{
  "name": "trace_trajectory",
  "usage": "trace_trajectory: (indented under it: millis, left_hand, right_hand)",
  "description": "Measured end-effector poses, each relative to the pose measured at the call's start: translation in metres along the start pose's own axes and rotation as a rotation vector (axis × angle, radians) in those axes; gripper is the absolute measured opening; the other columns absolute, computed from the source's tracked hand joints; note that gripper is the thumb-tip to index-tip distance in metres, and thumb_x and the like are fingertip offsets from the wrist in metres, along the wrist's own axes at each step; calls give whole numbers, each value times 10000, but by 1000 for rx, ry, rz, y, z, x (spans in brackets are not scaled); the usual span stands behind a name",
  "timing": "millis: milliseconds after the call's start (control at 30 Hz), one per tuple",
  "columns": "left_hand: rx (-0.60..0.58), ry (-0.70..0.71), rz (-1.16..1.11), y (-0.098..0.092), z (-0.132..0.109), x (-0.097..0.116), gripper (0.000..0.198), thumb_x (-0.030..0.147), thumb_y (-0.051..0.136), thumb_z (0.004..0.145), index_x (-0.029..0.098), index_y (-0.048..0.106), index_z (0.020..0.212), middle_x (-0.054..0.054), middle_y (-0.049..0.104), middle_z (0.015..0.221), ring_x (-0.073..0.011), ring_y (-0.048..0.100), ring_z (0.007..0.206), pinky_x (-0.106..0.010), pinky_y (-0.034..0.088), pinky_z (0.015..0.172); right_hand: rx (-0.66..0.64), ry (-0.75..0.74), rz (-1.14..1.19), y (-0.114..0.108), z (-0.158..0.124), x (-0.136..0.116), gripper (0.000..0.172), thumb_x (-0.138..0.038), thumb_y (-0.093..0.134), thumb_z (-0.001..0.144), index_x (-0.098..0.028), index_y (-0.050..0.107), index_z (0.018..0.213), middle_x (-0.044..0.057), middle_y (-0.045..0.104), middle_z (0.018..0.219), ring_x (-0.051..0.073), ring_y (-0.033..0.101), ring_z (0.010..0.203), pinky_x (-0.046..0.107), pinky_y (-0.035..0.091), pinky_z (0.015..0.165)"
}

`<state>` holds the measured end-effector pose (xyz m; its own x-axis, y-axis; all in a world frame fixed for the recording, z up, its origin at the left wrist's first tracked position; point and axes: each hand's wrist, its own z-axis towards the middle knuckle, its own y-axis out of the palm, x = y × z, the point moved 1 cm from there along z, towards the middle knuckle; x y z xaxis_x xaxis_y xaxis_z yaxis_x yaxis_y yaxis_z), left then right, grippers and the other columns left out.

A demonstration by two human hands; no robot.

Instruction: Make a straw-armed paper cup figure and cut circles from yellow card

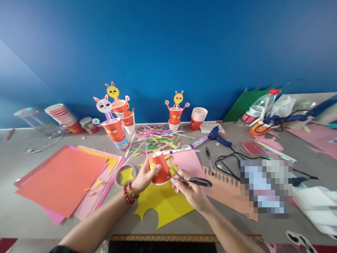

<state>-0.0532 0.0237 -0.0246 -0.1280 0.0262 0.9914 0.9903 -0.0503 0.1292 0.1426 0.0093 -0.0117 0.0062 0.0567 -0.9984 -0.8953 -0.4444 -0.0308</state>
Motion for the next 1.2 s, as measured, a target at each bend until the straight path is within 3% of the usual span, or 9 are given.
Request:
trace_trajectory:
  millis: [167,300,467,533,733,867,967,1200]
  left_hand:
    - [23,-89,-132,1,1,-2,486,539,622,839,181,535,1155,-89,724,1016,-248,701,894,-370,551,814]
    - [21,-135,-158,-2,2,1,477,543,627,831,193,558,1148,-74,729,963,-243,706,838,-362,558,768]
    - [-60,-222,-135,-3,1,9,457,499,694,799,174,618,1111,-53,735,938,-222,693,814,-322,545,742]
    - [-124,-289,-137,-3,1,13,440,470,713,794,167,640,1105,-57,743,948,-217,693,816,-307,539,732]
    - [-201,-403,-54,-2,0,19,434,432,741,769,176,670,1112,-64,735,1037,-238,683,906,-311,529,768]
    - [-118,-262,6,3,-2,18,391,457,691,808,171,633,1069,-48,729,966,-217,672,847,-300,524,734]
    - [-22,-77,89,5,-3,17,411,448,677,821,174,587,1114,-58,713,1031,-221,662,900,-310,529,782]
    - [83,226,354,6,-9,18,418,379,674,817,188,517,1155,-62,691,1034,-215,653,900,-318,517,820]
  right_hand:
    - [13,7,41,-2,-1,-5,287,-446,589,927,-208,550,771,-4,599,709,134,573,594,239,441,514]
    - [-14,-71,-113,-4,-2,-11,277,-388,541,962,-210,562,749,-3,590,671,141,567,584,249,440,528]
    - [-165,-456,-485,-6,2,-15,168,-200,501,953,-232,651,885,51,688,803,186,610,703,300,459,629]
    - [-243,-562,-615,-6,3,-15,201,-156,492,938,-247,670,964,65,719,864,201,619,744,316,462,656]
    - [-281,-533,-654,-3,3,-21,216,-236,504,964,-265,703,887,45,696,751,187,565,679,305,436,637]
    - [-231,-605,-854,1,2,-17,297,-168,432,961,-233,686,823,46,660,687,177,511,621,296,377,574]
    - [-150,-629,-828,2,1,-12,278,-147,433,943,-232,653,796,39,632,666,172,496,590,290,361,551]
    - [-26,-337,-452,6,-3,-10,244,-247,488,973,-218,561,742,9,567,655,162,524,602,289,382,585]
